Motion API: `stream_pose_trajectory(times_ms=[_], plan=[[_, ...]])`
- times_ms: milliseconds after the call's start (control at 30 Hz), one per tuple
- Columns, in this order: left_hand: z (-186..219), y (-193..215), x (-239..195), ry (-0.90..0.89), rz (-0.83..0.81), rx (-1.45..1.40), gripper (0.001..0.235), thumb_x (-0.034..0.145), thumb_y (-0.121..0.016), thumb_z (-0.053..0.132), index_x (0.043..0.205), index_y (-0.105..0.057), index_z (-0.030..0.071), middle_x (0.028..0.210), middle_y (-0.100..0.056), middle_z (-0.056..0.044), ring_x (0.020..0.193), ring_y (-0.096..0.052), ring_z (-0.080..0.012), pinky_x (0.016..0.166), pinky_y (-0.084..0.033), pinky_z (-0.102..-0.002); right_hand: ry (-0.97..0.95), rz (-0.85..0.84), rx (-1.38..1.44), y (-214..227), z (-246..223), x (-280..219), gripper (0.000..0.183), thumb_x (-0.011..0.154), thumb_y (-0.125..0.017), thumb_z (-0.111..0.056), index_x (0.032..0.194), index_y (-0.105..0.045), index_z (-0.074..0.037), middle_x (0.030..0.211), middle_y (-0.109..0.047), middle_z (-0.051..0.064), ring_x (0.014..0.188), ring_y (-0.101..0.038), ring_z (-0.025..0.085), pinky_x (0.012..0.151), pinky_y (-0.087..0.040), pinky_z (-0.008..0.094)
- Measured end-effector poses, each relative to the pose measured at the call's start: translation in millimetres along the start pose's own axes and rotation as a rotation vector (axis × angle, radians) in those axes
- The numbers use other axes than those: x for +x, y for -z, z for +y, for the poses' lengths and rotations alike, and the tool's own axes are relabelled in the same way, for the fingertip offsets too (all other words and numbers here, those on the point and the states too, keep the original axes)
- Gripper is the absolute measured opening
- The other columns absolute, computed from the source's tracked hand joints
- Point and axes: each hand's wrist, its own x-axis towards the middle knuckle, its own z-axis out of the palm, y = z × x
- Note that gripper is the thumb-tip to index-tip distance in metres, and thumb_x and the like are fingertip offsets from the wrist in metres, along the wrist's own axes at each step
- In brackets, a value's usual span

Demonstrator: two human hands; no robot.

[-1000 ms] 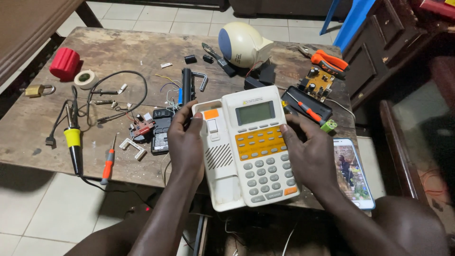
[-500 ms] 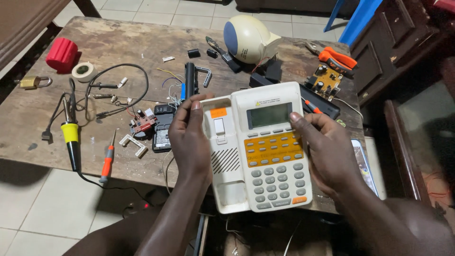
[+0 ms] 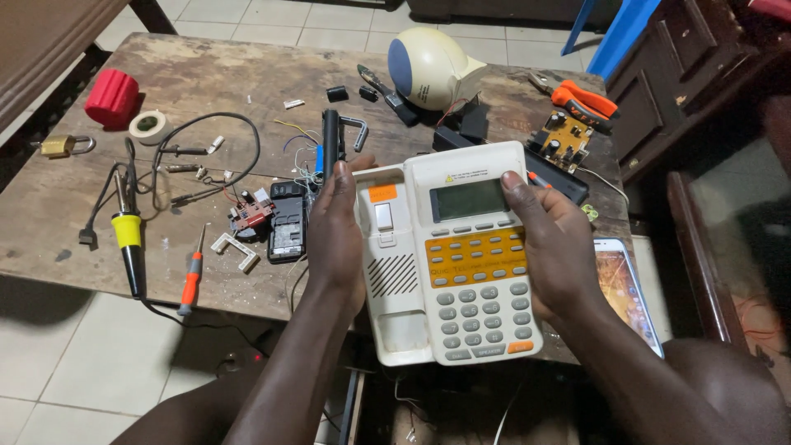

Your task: The person uses a screwdriver to remove screws from the back of a white calculator, then opens the casing to reveal internal components. They handle a small black cylindrical object and later use pliers to adjust parts inside the device.

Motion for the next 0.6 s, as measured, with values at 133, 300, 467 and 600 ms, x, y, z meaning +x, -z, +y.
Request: stream_pose_trajectory(times_ms=[133,300,467,600], plan=[[-29,11,24,0.098,-0.071,-0.225,0.064,0.105,-0.028,0.052,0.143,-0.058,0.010,0.111,-0.068,-0.020,0.105,-0.070,-0.0270,0.103,-0.053,-0.054,0.032,0.010,-0.011,-5,-5,-5,0.040,0.098,-0.073,-0.037,0.085,-0.056,-0.004,0.070,-0.067,0.014,0.058,-0.071,0.019,0.060,-0.062,0.035],[-48,23,39,0.180,-0.075,-0.424,0.051,0.107,-0.036,0.043,0.133,-0.066,0.011,0.104,-0.073,-0.019,0.093,-0.075,-0.0257,0.091,-0.063,-0.051,0.121,0.024,-0.126,2,4,2,0.039,0.102,-0.072,-0.039,0.084,-0.055,-0.008,0.071,-0.061,0.009,0.061,-0.070,0.016,0.063,-0.061,0.032],[-40,22,33,0.192,-0.100,-0.482,0.048,0.105,-0.044,0.038,0.138,-0.062,0.007,0.111,-0.073,-0.021,0.097,-0.074,-0.0284,0.094,-0.060,-0.056,0.127,0.028,-0.278,0,-11,0,0.042,0.099,-0.074,-0.039,0.118,-0.059,-0.004,0.074,-0.058,0.012,0.052,-0.054,0.016,0.039,-0.053,0.031],[-27,16,20,0.226,-0.123,-0.514,0.057,0.097,-0.055,0.043,0.142,-0.060,0.008,0.116,-0.073,-0.021,0.101,-0.073,-0.0305,0.094,-0.059,-0.057,0.069,0.012,-0.295,-5,-25,-7,0.060,0.087,-0.083,-0.037,0.128,-0.056,-0.003,0.089,-0.060,0.008,0.075,-0.056,0.011,0.063,-0.061,0.031]])
